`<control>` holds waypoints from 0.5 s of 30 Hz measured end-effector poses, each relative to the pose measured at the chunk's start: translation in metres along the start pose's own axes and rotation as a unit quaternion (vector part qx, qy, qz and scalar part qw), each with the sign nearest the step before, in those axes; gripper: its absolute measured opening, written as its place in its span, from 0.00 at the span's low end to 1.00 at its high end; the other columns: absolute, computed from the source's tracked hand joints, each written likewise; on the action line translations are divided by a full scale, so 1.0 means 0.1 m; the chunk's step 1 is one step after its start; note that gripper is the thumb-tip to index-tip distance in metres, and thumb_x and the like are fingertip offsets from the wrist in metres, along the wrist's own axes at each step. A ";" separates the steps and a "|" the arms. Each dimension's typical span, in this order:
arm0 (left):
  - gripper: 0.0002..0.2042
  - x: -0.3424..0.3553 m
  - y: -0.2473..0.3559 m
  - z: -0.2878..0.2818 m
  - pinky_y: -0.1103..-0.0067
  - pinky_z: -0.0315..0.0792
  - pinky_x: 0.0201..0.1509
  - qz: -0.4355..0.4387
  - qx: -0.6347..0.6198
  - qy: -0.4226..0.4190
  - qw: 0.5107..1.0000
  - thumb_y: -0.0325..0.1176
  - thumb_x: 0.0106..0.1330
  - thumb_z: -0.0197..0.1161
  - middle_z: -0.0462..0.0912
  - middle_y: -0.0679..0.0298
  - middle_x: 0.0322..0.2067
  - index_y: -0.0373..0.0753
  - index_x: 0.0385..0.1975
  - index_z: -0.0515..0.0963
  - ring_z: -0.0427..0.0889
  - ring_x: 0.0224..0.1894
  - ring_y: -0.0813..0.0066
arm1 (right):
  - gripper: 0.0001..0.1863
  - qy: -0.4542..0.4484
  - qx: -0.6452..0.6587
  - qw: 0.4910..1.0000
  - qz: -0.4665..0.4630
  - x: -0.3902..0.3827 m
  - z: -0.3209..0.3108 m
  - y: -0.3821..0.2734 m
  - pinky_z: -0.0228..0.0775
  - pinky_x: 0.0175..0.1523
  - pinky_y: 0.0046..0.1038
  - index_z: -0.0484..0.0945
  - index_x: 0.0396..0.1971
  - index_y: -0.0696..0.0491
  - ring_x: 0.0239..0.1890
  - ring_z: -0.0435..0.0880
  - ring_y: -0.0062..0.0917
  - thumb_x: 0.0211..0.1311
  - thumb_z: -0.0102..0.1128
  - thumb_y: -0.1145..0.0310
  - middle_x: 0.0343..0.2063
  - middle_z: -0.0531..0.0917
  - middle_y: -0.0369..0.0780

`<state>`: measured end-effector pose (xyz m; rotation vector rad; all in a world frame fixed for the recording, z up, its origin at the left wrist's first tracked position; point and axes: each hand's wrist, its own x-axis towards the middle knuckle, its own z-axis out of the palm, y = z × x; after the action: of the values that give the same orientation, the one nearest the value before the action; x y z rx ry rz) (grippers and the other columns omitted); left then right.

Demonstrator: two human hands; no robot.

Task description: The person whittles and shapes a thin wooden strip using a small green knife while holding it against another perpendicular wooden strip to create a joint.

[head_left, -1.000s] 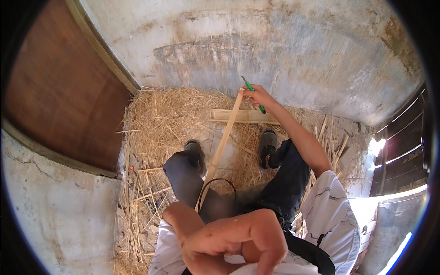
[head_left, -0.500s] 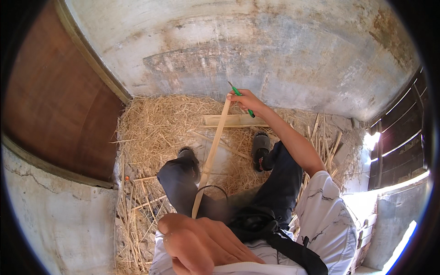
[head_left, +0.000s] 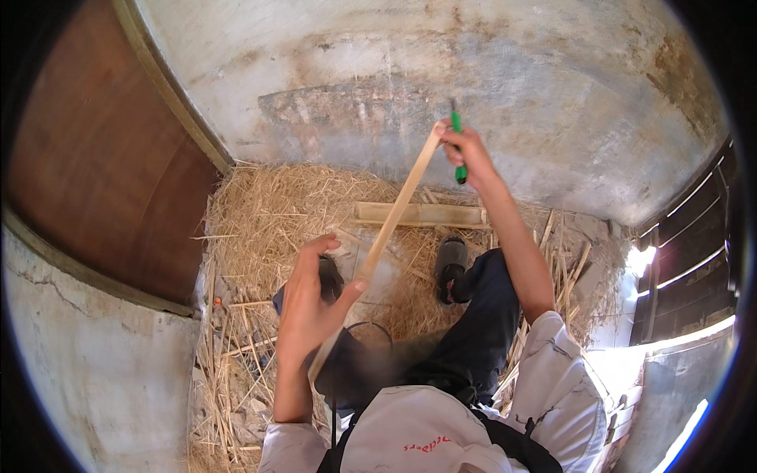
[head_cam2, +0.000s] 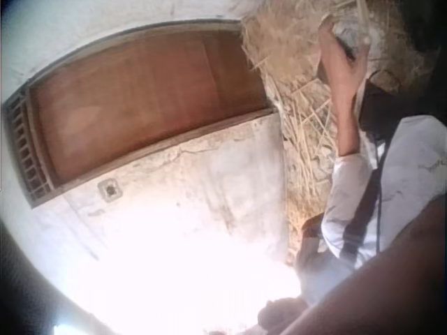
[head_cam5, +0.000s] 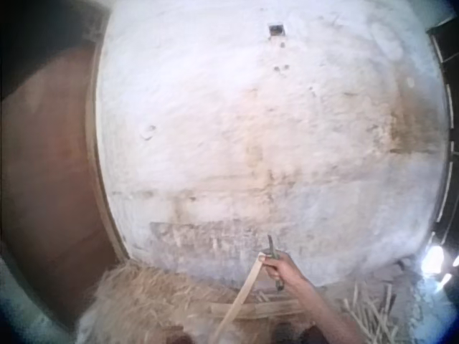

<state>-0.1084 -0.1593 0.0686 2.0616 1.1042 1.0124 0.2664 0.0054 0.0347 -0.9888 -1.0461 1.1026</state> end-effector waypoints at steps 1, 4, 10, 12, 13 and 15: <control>0.31 0.00 -0.14 0.05 0.67 0.72 0.71 -0.025 0.087 -0.015 0.996 0.40 0.70 0.76 0.83 0.53 0.56 0.33 0.67 0.71 0.81 0.63 0.64 | 0.17 0.013 0.013 1.000 -0.020 -0.04 -0.03 -0.15 0.50 0.19 0.16 0.78 0.54 0.58 0.16 0.62 0.07 0.74 0.69 0.64 0.31 0.82 0.34; 0.30 -0.07 -0.45 0.14 0.75 0.77 0.59 -0.054 -0.057 -0.111 0.991 0.39 0.73 0.73 0.85 0.57 0.50 0.33 0.69 0.70 0.85 0.52 0.72 | 0.18 0.035 0.059 0.995 -0.066 -0.14 -0.10 -0.37 0.50 0.21 0.15 0.79 0.54 0.60 0.17 0.62 0.07 0.74 0.69 0.64 0.34 0.83 0.35; 0.15 -0.09 -0.49 0.35 0.85 0.66 0.30 -0.130 -0.172 -0.114 0.970 0.35 0.84 0.61 0.76 0.74 0.29 0.33 0.61 0.79 0.71 0.27 0.90 | 0.19 0.136 0.050 0.986 -0.087 -0.63 0.05 -0.47 0.49 0.21 0.17 0.78 0.58 0.57 0.18 0.61 0.07 0.80 0.64 0.59 0.38 0.79 0.33; 0.14 -0.10 -0.41 0.42 0.85 0.63 0.28 -0.125 -0.187 -0.055 0.973 0.36 0.84 0.60 0.72 0.76 0.27 0.33 0.59 0.81 0.68 0.26 0.90 | 0.22 0.171 -0.002 0.978 -0.123 -0.84 0.14 -0.43 0.50 0.22 0.16 0.77 0.59 0.59 0.19 0.62 0.07 0.79 0.64 0.57 0.36 0.79 0.32; 0.14 -0.09 -0.35 0.47 0.84 0.62 0.28 -0.121 -0.195 -0.027 0.973 0.37 0.85 0.59 0.70 0.77 0.26 0.33 0.58 0.82 0.66 0.25 0.90 | 0.24 0.189 -0.029 0.971 -0.142 -0.97 0.17 -0.40 0.50 0.23 0.16 0.77 0.60 0.59 0.19 0.63 0.07 0.78 0.64 0.56 0.36 0.79 0.32; 0.15 -0.13 -0.23 0.49 0.85 0.62 0.27 -0.130 -0.210 -0.010 0.969 0.37 0.85 0.59 0.71 0.76 0.26 0.33 0.60 0.82 0.66 0.24 0.90 | 0.21 0.170 -0.037 0.973 -0.155 -1.23 0.25 -0.29 0.53 0.23 0.18 0.78 0.58 0.57 0.20 0.63 0.09 0.80 0.62 0.56 0.35 0.80 0.32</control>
<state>-0.0821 -0.1660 0.0198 1.5446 1.0145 0.9907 0.2319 -0.1174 0.0498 -0.9915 -0.9263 0.6165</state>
